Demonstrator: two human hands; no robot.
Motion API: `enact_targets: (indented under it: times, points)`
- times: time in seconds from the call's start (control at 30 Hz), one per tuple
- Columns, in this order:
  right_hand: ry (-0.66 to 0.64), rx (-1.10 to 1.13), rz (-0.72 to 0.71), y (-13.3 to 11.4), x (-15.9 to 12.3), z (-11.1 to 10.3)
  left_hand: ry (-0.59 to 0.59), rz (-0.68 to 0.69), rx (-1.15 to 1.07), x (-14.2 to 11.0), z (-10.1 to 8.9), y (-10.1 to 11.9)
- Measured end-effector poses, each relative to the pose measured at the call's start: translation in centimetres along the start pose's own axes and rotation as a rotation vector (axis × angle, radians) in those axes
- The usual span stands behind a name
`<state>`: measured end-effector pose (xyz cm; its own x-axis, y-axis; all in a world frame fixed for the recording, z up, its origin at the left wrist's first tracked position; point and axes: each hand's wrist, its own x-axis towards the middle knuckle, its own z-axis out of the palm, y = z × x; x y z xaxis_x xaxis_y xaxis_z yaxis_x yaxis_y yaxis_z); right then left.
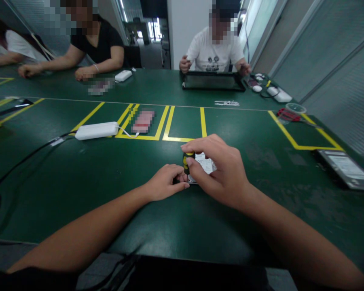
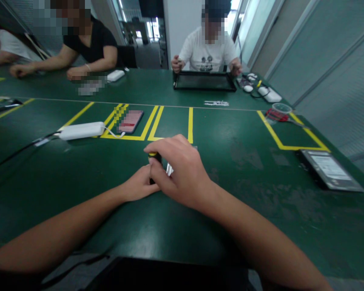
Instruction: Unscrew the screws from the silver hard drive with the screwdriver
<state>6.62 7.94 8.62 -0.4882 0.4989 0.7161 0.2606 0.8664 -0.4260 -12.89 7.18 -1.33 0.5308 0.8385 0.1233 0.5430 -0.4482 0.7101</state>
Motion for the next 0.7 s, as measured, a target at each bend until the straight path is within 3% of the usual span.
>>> enact_targets:
  times: [0.7]
  points:
    - [0.002, 0.009, -0.009, -0.02, 0.0, 0.01, 0.007, -0.01, -0.02, -0.01, -0.1, 0.21]
